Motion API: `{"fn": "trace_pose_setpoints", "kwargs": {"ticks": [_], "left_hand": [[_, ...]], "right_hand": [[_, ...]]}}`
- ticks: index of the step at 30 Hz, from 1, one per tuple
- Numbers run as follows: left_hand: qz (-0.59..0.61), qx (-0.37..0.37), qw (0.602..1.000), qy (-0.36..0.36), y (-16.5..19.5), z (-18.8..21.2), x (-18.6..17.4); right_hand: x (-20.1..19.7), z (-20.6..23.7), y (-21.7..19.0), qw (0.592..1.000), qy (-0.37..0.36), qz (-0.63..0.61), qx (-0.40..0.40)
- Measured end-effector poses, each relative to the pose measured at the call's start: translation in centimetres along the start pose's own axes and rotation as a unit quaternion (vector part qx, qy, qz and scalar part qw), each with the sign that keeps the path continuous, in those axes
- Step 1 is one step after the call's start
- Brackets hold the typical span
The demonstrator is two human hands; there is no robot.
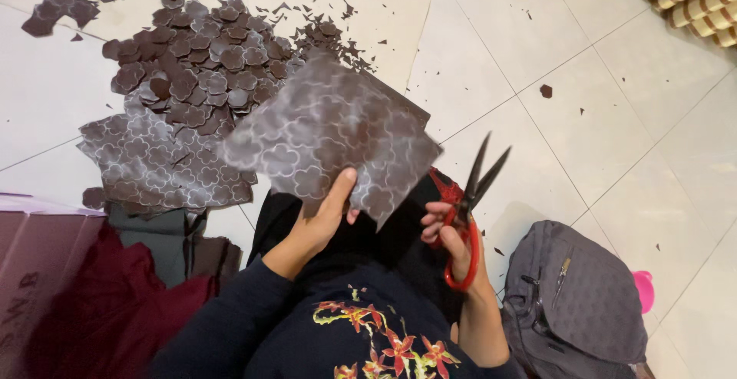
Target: The person sits on the floor and uses red-handled scissors to cut flower-shaped pieces from a brown patterned sheet. The cut shapes are placed in a growing pile to the left, while trimmings scatter nearby.
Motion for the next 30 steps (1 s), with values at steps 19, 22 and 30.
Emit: {"fn": "trace_pose_setpoints", "kwargs": {"ticks": [19,22,30], "left_hand": [[0.084,-0.074,0.985,-0.133,-3.4,-0.2,-4.7],[0.472,-0.068,0.848,-0.229,-1.8,0.7,-4.2],[0.028,-0.1,0.959,-0.265,-2.3,1.4,-3.4]], "right_hand": [[0.7,-0.7,-3.8,0.984,0.171,-0.04,-0.031],[0.5,-0.5,-4.6,0.982,0.18,-0.039,-0.036],[0.2,-0.7,-6.6,0.969,0.227,-0.023,-0.092]]}}
Point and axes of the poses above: each hand's wrist, its own z-axis away from the middle knuckle, its own x-axis out of the palm, y = z × x, the point moved 4 cm from there along -z, towards the middle knuckle, and after that the axes turned 9 degrees about -y, right-handed, at the moved point
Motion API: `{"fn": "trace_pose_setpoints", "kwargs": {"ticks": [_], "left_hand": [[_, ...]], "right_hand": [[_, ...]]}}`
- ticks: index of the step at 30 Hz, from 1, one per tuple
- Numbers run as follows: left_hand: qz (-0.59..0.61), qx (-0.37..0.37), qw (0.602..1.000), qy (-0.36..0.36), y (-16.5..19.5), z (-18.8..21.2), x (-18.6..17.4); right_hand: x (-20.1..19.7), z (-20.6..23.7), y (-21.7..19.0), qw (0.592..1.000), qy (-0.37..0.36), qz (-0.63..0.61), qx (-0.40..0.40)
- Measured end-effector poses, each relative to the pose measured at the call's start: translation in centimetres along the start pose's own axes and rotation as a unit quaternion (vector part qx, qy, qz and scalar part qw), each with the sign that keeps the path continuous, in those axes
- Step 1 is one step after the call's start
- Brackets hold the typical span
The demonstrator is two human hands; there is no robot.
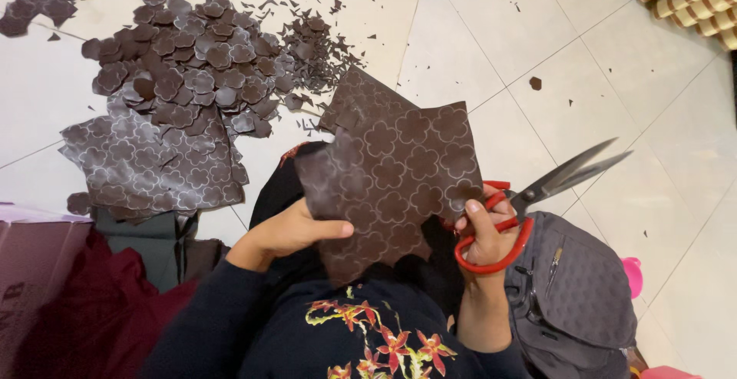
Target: The person sits on the floor and uses red-handled scissors to cut flower-shaped pieces from a brown patterned sheet. The cut shapes are placed in a growing pile to the left, while trimmings scatter nearby.
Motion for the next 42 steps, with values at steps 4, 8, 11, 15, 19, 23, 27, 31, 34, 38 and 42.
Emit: {"fn": "trace_pose_setpoints", "kwargs": {"ticks": [4,8,11,15,19,23,27,31,34,38,42], "left_hand": [[-0.054,-0.097,0.993,0.044,-1.3,-0.3,-0.3],[-0.071,-0.033,0.994,0.073,-0.3,-0.1,-0.8],[-0.058,-0.025,0.992,0.109,0.3,0.4,-1.1],[-0.094,0.065,0.979,0.169,1.6,0.9,-1.8],[-0.143,0.029,0.963,0.227,1.7,1.8,-2.7],[-0.102,0.043,0.964,0.241,1.6,2.5,-2.9],[-0.097,0.067,0.961,0.25,1.6,2.7,-2.7],[-0.07,0.062,0.956,0.278,1.5,2.8,-2.7],[-0.038,0.079,0.96,0.266,1.5,2.8,-2.5],[-0.113,0.095,0.962,0.231,1.7,2.4,-1.8],[-0.099,0.119,0.966,0.207,1.4,1.4,-1.1]], "right_hand": [[-0.3,0.0,0.0,1.0,-0.005,0.018,-0.001],[-0.8,-0.1,1.2,1.0,-0.017,0.002,0.0],[-1.5,-0.5,2.2,0.997,-0.059,0.008,0.042],[-1.5,0.3,3.0,0.976,-0.185,0.092,0.074],[-0.6,2.6,3.7,0.95,-0.261,0.123,0.115],[0.4,3.9,4.4,0.933,-0.286,0.134,0.175],[0.6,4.4,4.1,0.926,-0.297,0.14,0.188],[0.2,4.7,4.2,0.916,-0.301,0.162,0.208],[0.3,4.8,4.5,0.911,-0.306,0.173,0.214],[0.7,4.9,4.7,0.917,-0.303,0.152,0.21],[0.7,4.6,4.7,0.911,-0.316,0.193,0.181]]}}
Point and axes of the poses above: each hand's wrist, its own z-axis away from the middle knuckle, its own x-axis out of the palm, y = z × x, the point moved 4 cm from there along -z, towards the middle knuckle, and after that the axes turned 9 degrees about -y, right-handed, at the moved point
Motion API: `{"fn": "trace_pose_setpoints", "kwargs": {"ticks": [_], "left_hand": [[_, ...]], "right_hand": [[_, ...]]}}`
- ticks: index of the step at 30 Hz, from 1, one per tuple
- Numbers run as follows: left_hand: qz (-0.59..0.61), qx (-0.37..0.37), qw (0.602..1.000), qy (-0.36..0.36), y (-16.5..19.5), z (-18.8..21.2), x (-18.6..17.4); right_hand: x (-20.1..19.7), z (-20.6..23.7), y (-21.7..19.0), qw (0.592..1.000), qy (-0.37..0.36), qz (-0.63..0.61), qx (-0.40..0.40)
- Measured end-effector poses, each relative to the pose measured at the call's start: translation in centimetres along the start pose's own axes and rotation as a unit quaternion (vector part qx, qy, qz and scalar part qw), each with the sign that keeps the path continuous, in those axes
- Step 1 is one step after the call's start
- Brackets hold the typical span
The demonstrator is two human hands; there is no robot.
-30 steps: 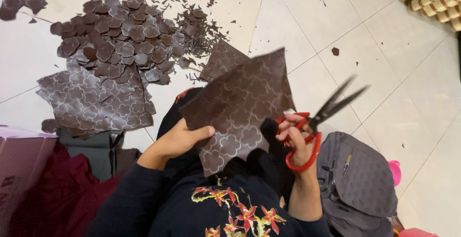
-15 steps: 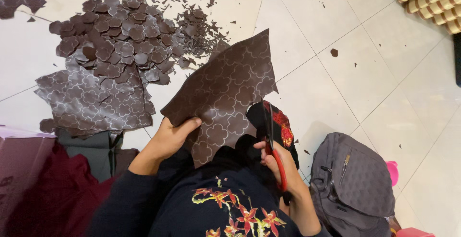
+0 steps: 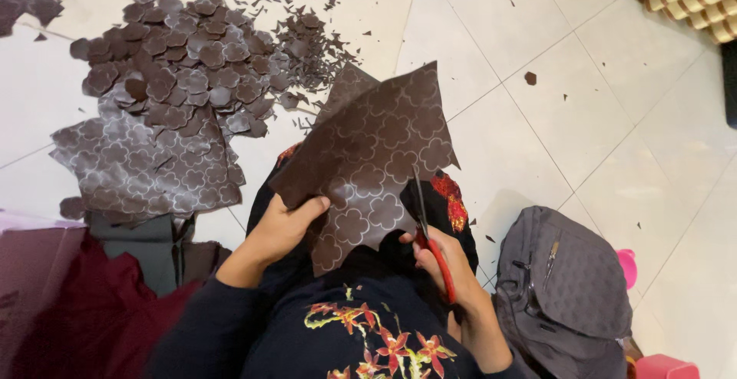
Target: The person sits on the floor and uses red-handled scissors to cut flower-shaped pieces from a brown patterned sheet. The cut shapes are placed in a growing pile to the left, while trimmings scatter nearby.
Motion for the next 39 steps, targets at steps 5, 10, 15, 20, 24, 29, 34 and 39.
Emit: {"fn": "trace_pose_setpoints", "kwargs": {"ticks": [5,10,15,20,24,29,34,39], "left_hand": [[0.026,-0.052,0.995,0.076,-2.3,-2.9,0.0],[-0.086,-0.158,0.973,0.142,-5.3,-7.3,-0.6],[0.037,-0.162,0.974,0.153,-7.8,-11.5,1.8],[-0.16,-0.219,0.946,0.176,-8.7,-14.7,1.9],[-0.254,-0.273,0.912,0.17,-8.3,-15.2,4.0],[-0.301,-0.296,0.892,0.16,-5.0,-14.2,7.4],[-0.299,-0.28,0.899,0.154,-8.6,-14.9,5.3],[-0.193,-0.184,0.955,0.131,-7.9,-11.9,0.7]], "right_hand": [[-1.2,0.5,2.8,0.994,0.003,0.026,0.105],[-0.3,0.6,8.1,0.94,0.03,-0.278,0.197],[-1.5,-0.9,10.3,0.928,0.04,-0.359,0.093],[-2.0,-1.5,10.5,0.936,0.021,-0.346,0.067],[-2.1,-1.5,10.5,0.932,0.017,-0.353,0.079],[-2.2,-1.9,10.5,0.936,0.012,-0.344,0.079],[-2.1,-2.1,10.4,0.928,0.009,-0.36,0.093],[-1.3,-0.8,9.0,0.918,0.016,-0.393,0.054]]}}
Point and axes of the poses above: each hand's wrist, its own z-axis away from the middle knuckle, its own x-axis out of the palm, y = z × x, the point moved 4 cm from there along -z, towards the middle knuckle, and after that the axes turned 9 degrees about -y, right-handed, at the moved point
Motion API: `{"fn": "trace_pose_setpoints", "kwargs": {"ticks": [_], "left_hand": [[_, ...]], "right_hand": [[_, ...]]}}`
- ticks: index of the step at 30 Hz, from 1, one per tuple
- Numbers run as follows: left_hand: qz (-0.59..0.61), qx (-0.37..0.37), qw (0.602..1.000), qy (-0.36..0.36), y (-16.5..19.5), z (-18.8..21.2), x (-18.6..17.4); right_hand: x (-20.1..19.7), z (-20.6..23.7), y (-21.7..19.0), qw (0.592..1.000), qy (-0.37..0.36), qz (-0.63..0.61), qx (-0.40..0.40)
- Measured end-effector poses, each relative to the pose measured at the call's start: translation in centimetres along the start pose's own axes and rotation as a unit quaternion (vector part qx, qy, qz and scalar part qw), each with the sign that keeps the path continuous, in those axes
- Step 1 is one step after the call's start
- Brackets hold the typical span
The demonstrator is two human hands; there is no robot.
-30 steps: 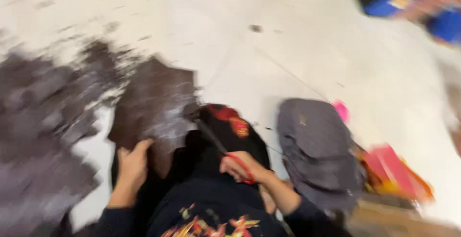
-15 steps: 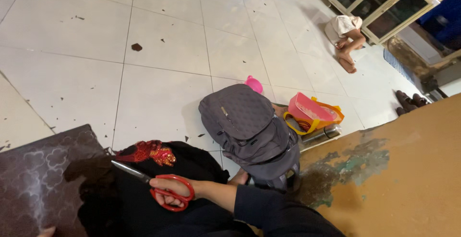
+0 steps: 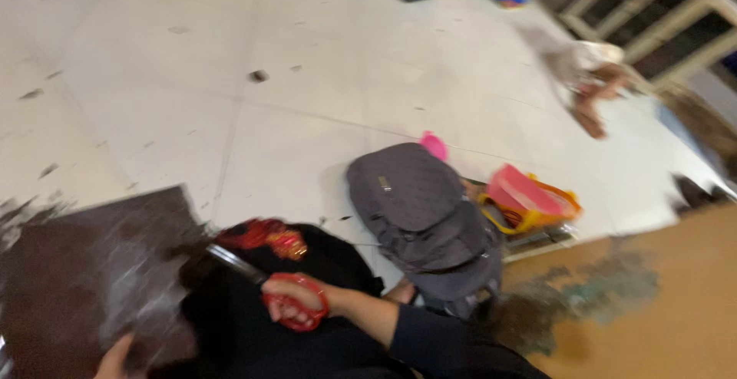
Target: The person sits on the floor and uses red-handled scissors to cut flower-shaped pieces from a brown patterned sheet. The cut shapes are placed in a growing pile to the left, while trimmings scatter nearby.
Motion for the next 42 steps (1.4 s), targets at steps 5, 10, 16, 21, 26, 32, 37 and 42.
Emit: {"fn": "trace_pose_setpoints", "kwargs": {"ticks": [5,10,16,21,26,32,37,42], "left_hand": [[0.162,0.102,0.978,-0.087,1.1,7.0,-1.6],[0.187,0.135,0.965,-0.125,4.1,9.8,-0.5],[0.168,0.241,0.938,-0.183,5.4,11.7,-0.8],[0.181,0.197,0.942,-0.204,4.8,11.7,-0.8],[0.218,0.147,0.931,-0.252,4.7,12.0,-0.8],[0.203,0.084,0.936,-0.275,4.5,12.2,-1.0],[0.257,0.076,0.932,-0.245,4.9,12.3,-0.4],[0.247,0.141,0.943,-0.171,6.2,12.7,-1.4]], "right_hand": [[0.5,1.4,0.6,0.998,0.039,0.051,0.017],[0.5,0.1,1.7,0.996,0.012,-0.004,-0.084],[2.0,-0.5,-0.1,0.962,-0.061,-0.046,-0.262],[3.7,0.6,-3.7,0.965,0.051,0.108,-0.232],[6.1,0.8,-5.8,0.97,0.071,0.085,-0.216],[4.1,0.6,-5.6,0.958,0.112,0.147,-0.218],[2.4,1.0,-4.6,0.971,0.007,0.101,-0.218],[3.9,2.6,-4.5,0.961,-0.038,0.197,-0.191]]}}
Point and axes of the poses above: each hand's wrist, its own z-axis away from the middle knuckle, its own x-axis out of the palm, y = z × x, the point moved 4 cm from there along -z, towards the middle knuckle, and after that the axes turned 9 degrees about -y, right-handed, at the moved point
